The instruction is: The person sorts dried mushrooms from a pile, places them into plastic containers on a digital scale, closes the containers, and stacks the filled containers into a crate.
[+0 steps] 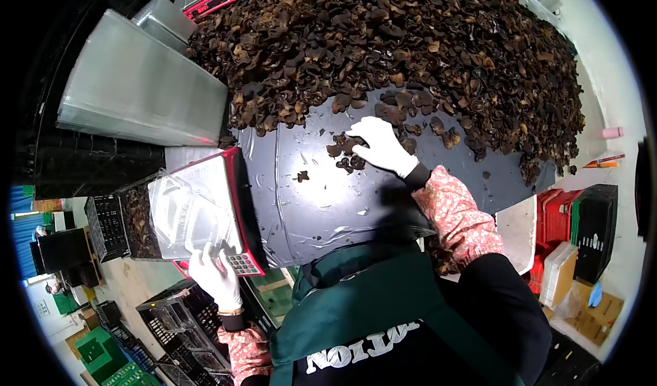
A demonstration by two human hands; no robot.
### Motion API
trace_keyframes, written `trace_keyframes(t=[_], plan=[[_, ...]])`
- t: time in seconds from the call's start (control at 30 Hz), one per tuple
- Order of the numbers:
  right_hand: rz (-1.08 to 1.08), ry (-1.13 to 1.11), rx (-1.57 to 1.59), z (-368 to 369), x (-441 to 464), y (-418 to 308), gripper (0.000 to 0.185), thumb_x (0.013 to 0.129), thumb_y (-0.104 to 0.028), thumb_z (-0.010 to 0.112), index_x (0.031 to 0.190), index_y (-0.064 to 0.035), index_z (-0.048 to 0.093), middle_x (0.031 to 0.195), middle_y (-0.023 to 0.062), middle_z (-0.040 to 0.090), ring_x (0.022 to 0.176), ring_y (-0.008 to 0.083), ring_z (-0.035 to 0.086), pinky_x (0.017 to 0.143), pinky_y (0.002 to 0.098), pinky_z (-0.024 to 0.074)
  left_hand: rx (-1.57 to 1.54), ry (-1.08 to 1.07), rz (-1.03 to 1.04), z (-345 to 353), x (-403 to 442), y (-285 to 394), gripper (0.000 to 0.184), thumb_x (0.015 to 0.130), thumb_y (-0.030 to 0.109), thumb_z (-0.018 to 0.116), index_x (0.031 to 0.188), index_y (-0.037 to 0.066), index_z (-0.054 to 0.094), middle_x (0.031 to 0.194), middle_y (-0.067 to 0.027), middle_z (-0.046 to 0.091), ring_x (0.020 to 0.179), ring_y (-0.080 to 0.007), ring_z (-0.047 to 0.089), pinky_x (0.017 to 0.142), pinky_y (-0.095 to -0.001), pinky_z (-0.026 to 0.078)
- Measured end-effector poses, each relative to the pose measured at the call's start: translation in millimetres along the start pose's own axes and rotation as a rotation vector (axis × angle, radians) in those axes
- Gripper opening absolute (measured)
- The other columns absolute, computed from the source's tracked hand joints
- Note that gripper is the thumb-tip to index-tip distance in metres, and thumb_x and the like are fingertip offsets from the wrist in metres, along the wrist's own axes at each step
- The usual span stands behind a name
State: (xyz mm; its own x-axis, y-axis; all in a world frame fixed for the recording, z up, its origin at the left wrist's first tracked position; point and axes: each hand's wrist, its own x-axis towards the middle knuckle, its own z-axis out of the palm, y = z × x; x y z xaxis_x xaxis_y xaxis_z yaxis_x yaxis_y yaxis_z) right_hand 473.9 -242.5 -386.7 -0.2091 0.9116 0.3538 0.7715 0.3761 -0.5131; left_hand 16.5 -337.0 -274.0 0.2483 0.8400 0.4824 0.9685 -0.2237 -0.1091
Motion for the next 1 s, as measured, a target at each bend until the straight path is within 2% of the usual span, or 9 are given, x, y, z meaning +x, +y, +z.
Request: trace_keyframes(t=[0.13,0.23,0.37,0.5,0.6,0.67,0.83,0.93,1.0], plan=[[-0.018,-0.093,-0.082,-1.4,12.9,-25.7,0.073,0.078,-0.046,0.074,0.141,-0.0169,0.053,0.132,0.0133,0.058,0.106,0.0316,0.058,0.084,0.0433,0.0467,-0.357,0.007,-0.076,0.0,26.8,58.1,0.038,0.088,0.011,0.069,0.123,0.002,0.061,0.116,-0.0173,0.061,0.109,-0.0364,0.056,0.098,-0.0461,0.043],[-0.049,-0.234,-0.171,-4.5,29.4,-33.9,0.074,0.075,-0.047,0.074,0.140,-0.0193,0.053,0.110,0.0098,0.059,0.095,0.0298,0.056,0.074,0.0417,0.0445,-0.588,-0.112,0.023,31.8,62.8,126.4,0.037,0.088,0.011,0.067,0.124,0.006,0.062,0.121,-0.0188,0.062,0.113,-0.0368,0.059,0.097,-0.0439,0.048],[-0.171,-0.173,-0.023,1.3,22.4,-19.1,0.014,0.084,-0.022,0.066,0.095,-0.0131,0.067,0.094,0.0075,0.057,0.087,0.0269,0.060,0.072,0.0388,0.0529,-0.486,-0.284,0.019,110.3,67.0,175.9,0.041,0.091,0.024,0.065,0.128,0.008,0.057,0.127,-0.0179,0.056,0.108,-0.0351,0.059,0.090,-0.0421,0.050],[-0.175,-0.032,0.011,-9.8,-7.8,-22.0,0.012,0.084,-0.020,0.067,0.093,-0.0124,0.064,0.094,0.0053,0.057,0.085,0.0230,0.061,0.064,0.0347,0.0525,-0.483,-0.329,-0.009,132.5,57.1,189.3,0.020,0.090,0.016,0.065,0.107,0.005,0.059,0.110,-0.0153,0.058,0.099,-0.0358,0.060,0.083,-0.0420,0.051],[0.045,0.184,0.121,-26.5,-38.5,-27.9,0.016,0.082,-0.021,0.073,0.092,-0.0082,0.070,0.095,0.0071,0.066,0.087,0.0222,0.067,0.071,0.0307,0.0550,-0.637,-0.381,-0.105,132.0,52.4,199.6,0.011,0.089,0.008,0.063,0.096,0.004,0.055,0.102,-0.0148,0.058,0.093,-0.0379,0.060,0.080,-0.0412,0.051],[0.128,0.403,0.342,-38.7,-50.5,-20.4,0.013,0.083,-0.008,0.075,0.092,-0.0014,0.068,0.092,0.0092,0.067,0.086,0.0175,0.065,0.077,0.0267,0.0522,-0.832,-0.378,-0.192,124.8,52.1,211.5,0.015,0.089,0.002,0.059,0.104,0.003,0.057,0.102,-0.0166,0.059,0.092,-0.0378,0.062,0.082,-0.0398,0.052],[0.940,0.424,0.864,-74.0,-99.5,5.7,0.009,0.090,-0.006,0.069,0.097,-0.0030,0.066,0.089,-0.0038,0.062,0.083,0.0039,0.053,0.075,0.0210,0.0444,-1.023,-0.363,-0.031,116.8,66.7,249.0,0.041,0.089,0.004,0.055,0.131,0.005,0.055,0.125,-0.0175,0.055,0.113,-0.0355,0.059,0.094,-0.0384,0.050],[1.089,0.472,1.108,-98.9,-110.0,1.5,0.009,0.092,-0.009,0.068,0.099,-0.0042,0.066,0.087,-0.0045,0.062,0.078,0.0037,0.054,0.073,0.0195,0.0436,-0.992,-0.421,-0.034,111.0,73.8,267.2,0.047,0.091,0.017,0.064,0.136,0.007,0.053,0.128,-0.0168,0.054,0.114,-0.0358,0.059,0.094,-0.0390,0.051],[1.028,0.450,0.951,-90.7,-122.3,11.8,0.010,0.091,-0.011,0.068,0.098,-0.0037,0.066,0.088,-0.0030,0.063,0.080,0.0054,0.055,0.074,0.0210,0.0447,-0.856,-0.580,-0.013,97.8,75.7,272.5,0.046,0.088,0.017,0.070,0.132,0.010,0.056,0.126,-0.0174,0.054,0.111,-0.0348,0.060,0.092,-0.0388,0.051]])
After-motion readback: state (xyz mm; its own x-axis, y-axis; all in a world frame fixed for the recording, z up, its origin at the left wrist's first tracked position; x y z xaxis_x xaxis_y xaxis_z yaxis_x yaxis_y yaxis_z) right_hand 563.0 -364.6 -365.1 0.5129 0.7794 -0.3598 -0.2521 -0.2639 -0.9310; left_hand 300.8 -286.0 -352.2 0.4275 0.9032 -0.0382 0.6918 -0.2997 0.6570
